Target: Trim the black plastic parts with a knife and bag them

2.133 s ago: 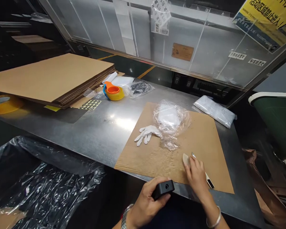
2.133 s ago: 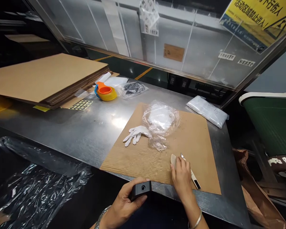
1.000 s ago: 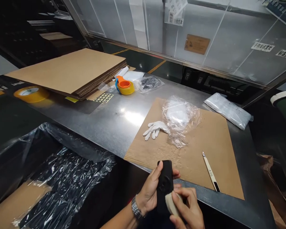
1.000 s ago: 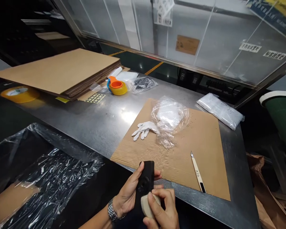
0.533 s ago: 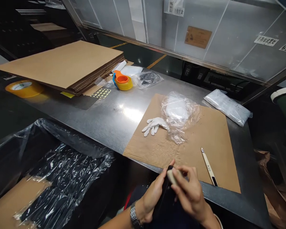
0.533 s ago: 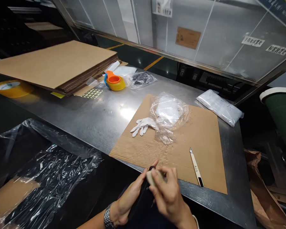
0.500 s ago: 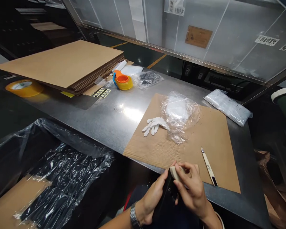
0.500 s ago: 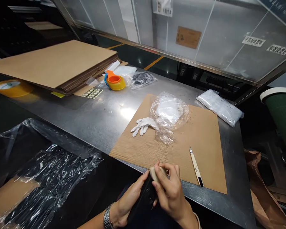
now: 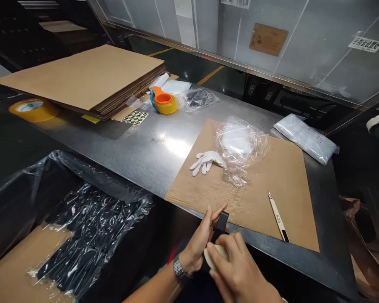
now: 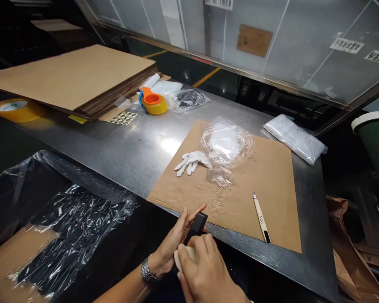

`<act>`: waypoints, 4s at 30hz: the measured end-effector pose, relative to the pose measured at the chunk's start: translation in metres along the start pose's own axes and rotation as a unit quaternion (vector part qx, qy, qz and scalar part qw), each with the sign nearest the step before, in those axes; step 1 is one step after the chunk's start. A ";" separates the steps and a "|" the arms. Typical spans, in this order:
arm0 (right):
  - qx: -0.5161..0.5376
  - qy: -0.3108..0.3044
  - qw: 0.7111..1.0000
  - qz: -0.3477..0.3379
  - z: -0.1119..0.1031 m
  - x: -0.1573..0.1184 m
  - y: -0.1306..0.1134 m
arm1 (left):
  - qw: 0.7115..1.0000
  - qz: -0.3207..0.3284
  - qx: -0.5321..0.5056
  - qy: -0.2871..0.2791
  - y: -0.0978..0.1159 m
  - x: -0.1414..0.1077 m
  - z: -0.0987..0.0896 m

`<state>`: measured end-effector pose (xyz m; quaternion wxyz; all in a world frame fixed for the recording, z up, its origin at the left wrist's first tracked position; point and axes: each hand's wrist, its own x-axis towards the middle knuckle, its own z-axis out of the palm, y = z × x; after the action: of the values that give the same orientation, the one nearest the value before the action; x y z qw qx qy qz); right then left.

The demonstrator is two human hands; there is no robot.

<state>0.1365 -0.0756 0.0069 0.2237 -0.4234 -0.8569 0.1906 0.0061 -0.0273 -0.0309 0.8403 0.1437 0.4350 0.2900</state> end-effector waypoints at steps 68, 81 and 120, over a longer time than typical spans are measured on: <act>0.379 0.117 0.906 0.147 -0.008 -0.023 0.029 | 0.967 0.122 0.199 -0.097 -0.013 -0.047 0.007; 0.405 0.152 0.888 0.157 -0.001 -0.024 0.030 | 0.983 0.066 0.145 -0.094 -0.009 -0.043 0.008; 0.327 -0.157 0.876 0.317 -0.007 -0.009 -0.009 | 0.951 0.157 -0.249 0.091 0.031 -0.012 0.017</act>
<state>0.1397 -0.0872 0.0152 0.1399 -0.5398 -0.5890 0.5850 0.0030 -0.0100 0.0019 0.7502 -0.0308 0.3951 0.5294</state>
